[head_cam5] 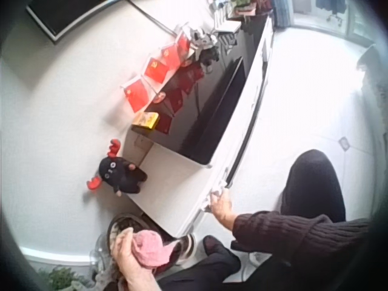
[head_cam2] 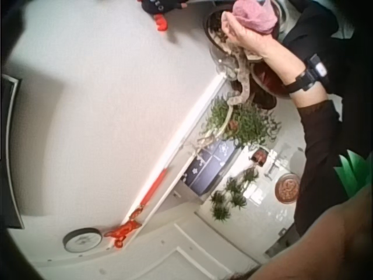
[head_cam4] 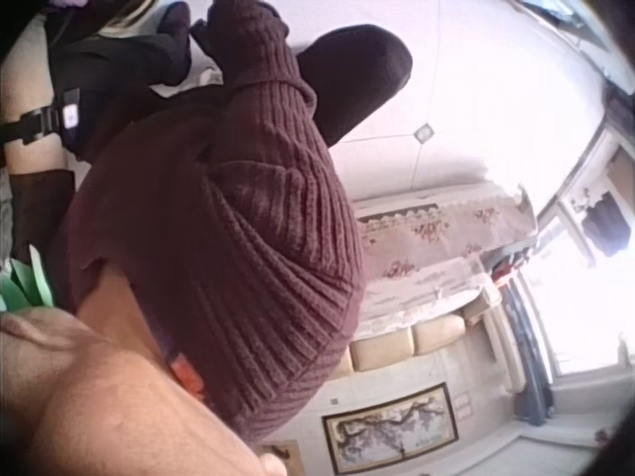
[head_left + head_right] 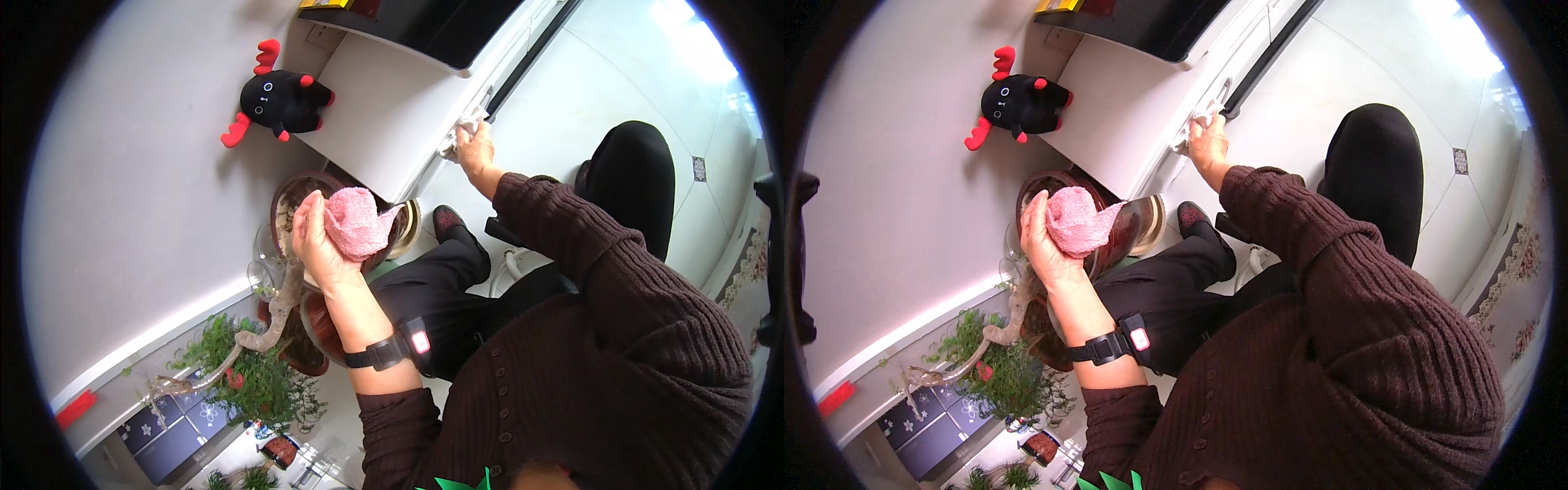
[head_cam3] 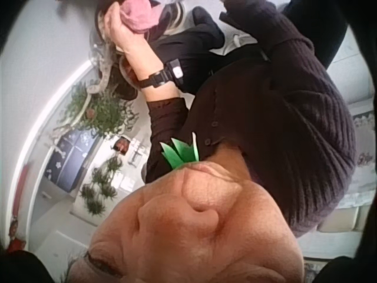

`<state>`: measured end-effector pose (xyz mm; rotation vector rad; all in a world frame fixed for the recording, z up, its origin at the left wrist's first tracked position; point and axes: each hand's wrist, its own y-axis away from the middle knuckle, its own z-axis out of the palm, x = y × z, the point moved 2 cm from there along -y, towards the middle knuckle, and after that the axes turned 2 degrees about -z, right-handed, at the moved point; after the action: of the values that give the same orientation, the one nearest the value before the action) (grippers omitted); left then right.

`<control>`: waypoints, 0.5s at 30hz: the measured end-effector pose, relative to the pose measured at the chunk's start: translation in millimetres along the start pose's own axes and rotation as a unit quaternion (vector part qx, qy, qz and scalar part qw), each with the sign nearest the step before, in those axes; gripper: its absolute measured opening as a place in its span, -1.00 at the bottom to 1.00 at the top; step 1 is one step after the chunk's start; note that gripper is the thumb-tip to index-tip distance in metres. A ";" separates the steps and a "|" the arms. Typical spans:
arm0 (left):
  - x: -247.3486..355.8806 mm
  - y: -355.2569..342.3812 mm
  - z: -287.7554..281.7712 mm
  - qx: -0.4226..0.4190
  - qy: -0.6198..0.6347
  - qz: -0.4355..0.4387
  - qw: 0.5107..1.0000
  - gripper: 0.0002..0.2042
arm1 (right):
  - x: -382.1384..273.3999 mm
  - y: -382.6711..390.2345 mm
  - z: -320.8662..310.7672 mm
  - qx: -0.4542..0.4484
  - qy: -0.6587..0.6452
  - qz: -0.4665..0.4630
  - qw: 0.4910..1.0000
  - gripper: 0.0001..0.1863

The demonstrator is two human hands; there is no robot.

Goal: The person sits on the floor and wipes the white cabinet and its drawers with a pink cloth, moving along the unit to clean multiple sections.

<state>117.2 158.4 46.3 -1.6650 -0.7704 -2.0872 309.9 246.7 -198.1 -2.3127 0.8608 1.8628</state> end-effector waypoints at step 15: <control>-4.4 -11.3 -5.4 -0.011 -0.007 -0.008 1.000 -0.88 | 45.2 61.2 52.4 -0.410 -0.058 0.234 0.880 -0.87</control>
<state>107.4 163.6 39.1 -1.6925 -0.7701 -2.1042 241.5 197.1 -235.5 -2.4797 0.7502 3.0273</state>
